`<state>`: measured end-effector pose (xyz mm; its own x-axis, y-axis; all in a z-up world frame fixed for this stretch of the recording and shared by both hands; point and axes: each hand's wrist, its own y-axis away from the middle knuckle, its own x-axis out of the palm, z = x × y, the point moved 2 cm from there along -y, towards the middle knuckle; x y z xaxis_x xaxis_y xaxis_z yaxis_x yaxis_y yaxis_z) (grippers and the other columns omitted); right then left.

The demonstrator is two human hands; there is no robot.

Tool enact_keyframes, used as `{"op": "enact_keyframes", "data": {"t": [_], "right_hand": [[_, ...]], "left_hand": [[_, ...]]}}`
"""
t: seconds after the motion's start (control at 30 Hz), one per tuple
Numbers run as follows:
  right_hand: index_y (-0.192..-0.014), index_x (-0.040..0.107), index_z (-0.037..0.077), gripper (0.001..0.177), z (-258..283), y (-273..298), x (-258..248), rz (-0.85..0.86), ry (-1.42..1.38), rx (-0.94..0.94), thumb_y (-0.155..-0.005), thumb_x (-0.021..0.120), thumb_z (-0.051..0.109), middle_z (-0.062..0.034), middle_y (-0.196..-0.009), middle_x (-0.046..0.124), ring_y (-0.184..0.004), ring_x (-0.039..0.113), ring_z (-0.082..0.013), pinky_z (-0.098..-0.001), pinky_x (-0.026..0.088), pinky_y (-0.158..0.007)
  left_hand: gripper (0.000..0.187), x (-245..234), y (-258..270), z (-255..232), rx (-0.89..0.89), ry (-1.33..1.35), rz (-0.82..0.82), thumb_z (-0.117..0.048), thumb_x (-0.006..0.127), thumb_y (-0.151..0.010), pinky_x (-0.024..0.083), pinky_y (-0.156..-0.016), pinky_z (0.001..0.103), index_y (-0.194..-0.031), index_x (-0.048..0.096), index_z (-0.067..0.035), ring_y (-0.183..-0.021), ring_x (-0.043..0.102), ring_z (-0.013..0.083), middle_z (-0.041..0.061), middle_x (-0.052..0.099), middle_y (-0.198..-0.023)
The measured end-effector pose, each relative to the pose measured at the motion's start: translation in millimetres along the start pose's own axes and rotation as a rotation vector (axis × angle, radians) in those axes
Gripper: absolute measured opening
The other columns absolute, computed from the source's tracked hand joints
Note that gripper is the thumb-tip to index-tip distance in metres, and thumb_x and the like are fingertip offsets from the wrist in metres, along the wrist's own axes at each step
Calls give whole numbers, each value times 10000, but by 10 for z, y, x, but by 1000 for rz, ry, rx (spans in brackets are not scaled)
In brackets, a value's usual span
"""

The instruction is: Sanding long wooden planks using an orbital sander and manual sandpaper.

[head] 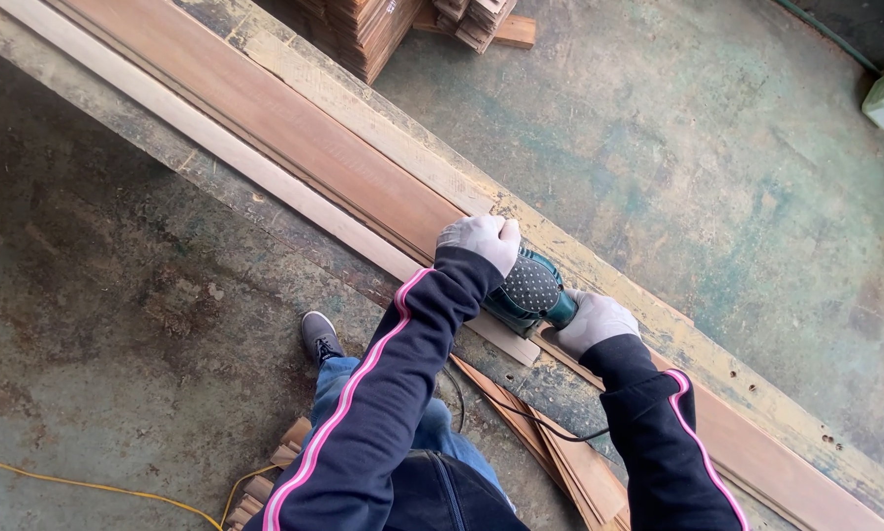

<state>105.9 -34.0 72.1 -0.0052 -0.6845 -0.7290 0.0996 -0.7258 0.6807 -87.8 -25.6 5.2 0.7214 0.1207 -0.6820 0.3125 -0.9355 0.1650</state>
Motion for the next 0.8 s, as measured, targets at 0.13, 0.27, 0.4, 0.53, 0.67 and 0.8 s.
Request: {"op": "enact_keyframes", "data": {"t": [0.13, 0.27, 0.4, 0.53, 0.67, 0.8], "right_hand": [[-1301, 706, 265, 577, 184, -11, -47, 13, 8, 21, -743, 817, 363, -136, -1025, 783, -1004, 753, -303, -409, 571, -925], [-1295, 706, 274, 571, 385, -25, -79, 18, 0, -21, -741, 814, 364, -137, -1017, 783, -998, 746, -304, -404, 568, -922], [-1260, 727, 261, 548, 625, 9, -139, 17, 7, -15, -734, 829, 373, -151, -995, 783, -978, 751, -313, -401, 568, -919], [-1228, 739, 204, 519, 703, -137, -54, -11, 30, -24, -750, 830, 383, -158, -989, 783, -974, 758, -312, -408, 575, -905], [-1197, 751, 201, 488, 842, -161, -69, -17, 11, -7, -745, 823, 370, -156, -998, 784, -984, 758, -317, -420, 574, -909], [-1181, 756, 234, 484, 989, -181, -103, -19, 11, 9, -729, 830, 389, -144, -1019, 783, -1006, 754, -313, -427, 567, -927]], "left_hand": [[422, -149, -48, 78, -9, 17, -3, -371, 469, -957, 552, -770, 496, -825, 764, -100, -820, 719, 386, 183, 745, -866], [414, -288, -118, 200, -1, 37, -40, -386, 489, -944, 541, -764, 510, -830, 764, -98, -828, 709, 400, 194, 740, -869], [414, -421, -189, 323, 21, 79, -55, -387, 490, -941, 542, -747, 508, -822, 767, -103, -824, 707, 401, 186, 740, -884], [410, -567, -236, 406, -17, 30, -50, -373, 482, -944, 541, -764, 508, -814, 769, -111, -819, 709, 396, 187, 738, -850], [434, -667, -320, 474, -7, 35, -43, -383, 471, -963, 541, -756, 511, -804, 762, -102, -811, 710, 401, 186, 735, -842], [430, -641, -455, 613, 47, 19, -61, -383, 472, -961, 548, -761, 510, -799, 755, -104, -828, 714, 402, 181, 742, -867]]}}
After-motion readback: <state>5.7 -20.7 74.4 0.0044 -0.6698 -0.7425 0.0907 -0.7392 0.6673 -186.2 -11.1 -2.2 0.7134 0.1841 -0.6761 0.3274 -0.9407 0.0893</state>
